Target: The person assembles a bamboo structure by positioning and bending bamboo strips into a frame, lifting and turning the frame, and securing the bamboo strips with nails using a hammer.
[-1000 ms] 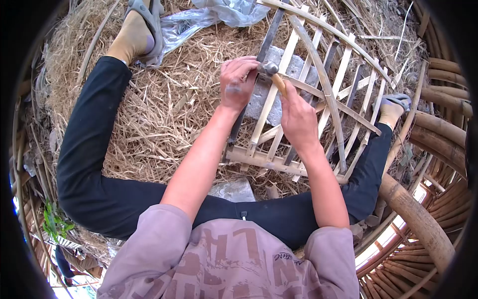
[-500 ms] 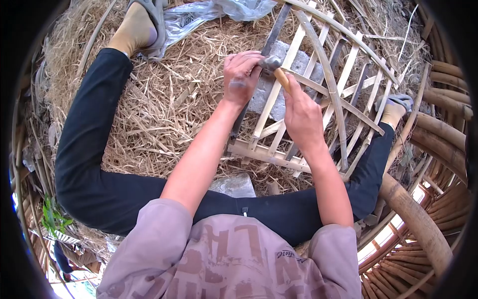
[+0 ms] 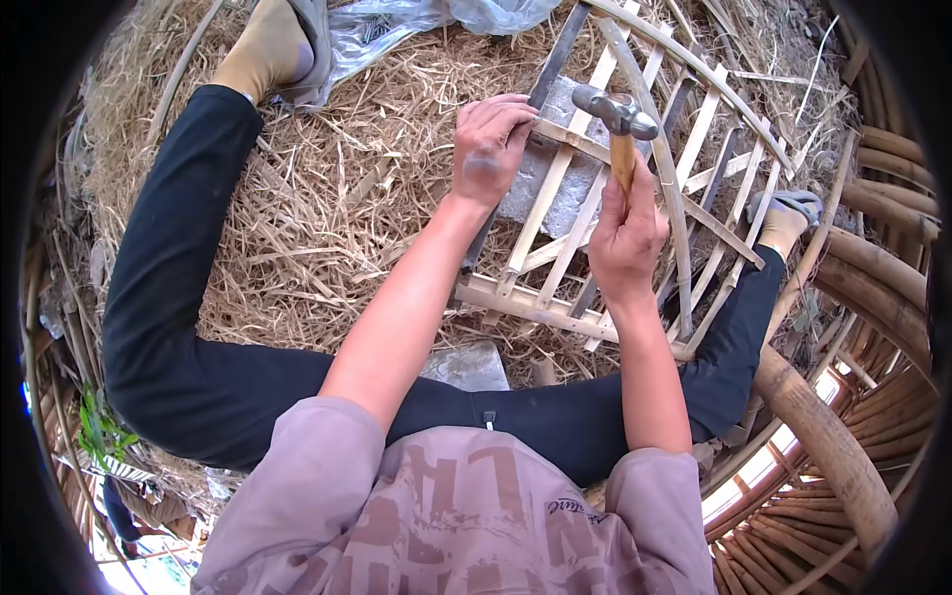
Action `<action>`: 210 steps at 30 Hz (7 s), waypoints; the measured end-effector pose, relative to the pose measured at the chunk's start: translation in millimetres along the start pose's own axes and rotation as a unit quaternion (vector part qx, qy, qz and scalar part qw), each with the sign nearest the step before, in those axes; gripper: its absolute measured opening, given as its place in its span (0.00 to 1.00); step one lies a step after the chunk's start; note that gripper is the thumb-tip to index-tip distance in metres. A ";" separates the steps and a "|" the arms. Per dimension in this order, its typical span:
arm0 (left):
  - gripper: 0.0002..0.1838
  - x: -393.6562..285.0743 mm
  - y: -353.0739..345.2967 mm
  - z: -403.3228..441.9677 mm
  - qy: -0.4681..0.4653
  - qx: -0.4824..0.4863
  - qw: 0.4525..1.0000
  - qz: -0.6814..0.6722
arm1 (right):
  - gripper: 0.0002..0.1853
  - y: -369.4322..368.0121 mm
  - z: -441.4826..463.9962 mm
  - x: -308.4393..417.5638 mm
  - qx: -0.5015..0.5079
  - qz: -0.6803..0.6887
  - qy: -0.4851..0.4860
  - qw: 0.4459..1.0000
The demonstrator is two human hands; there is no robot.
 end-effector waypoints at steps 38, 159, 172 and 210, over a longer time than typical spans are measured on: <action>0.06 -0.4 -2.3 -3.4 0.010 -0.001 1.000 -0.009 | 0.25 -32.8 -12.0 8.3 0.135 -0.072 -0.006 0.988; 0.55 17.0 -42.8 -41.6 0.254 0.215 0.905 0.264 | 0.21 -13.0 -46.0 2.9 -0.053 0.023 -0.168 0.984; 0.56 19.4 -44.8 -45.2 0.255 0.230 0.902 0.260 | 0.25 -35.8 -50.2 -10.9 0.058 -0.062 -0.184 0.979; 0.53 18.6 -43.7 -42.1 0.250 0.221 0.905 0.264 | 0.21 -42.2 -58.3 -33.4 0.052 0.046 -0.324 0.943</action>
Point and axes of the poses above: each hand's wrist, its own z-axis towards the middle knuckle, its own y-axis out of the back of the hand, x = y × z, the point moved 10 cm from there along z, towards the middle knuckle, and after that the axes turned 8 degrees about -x, right-handed, at the moved point
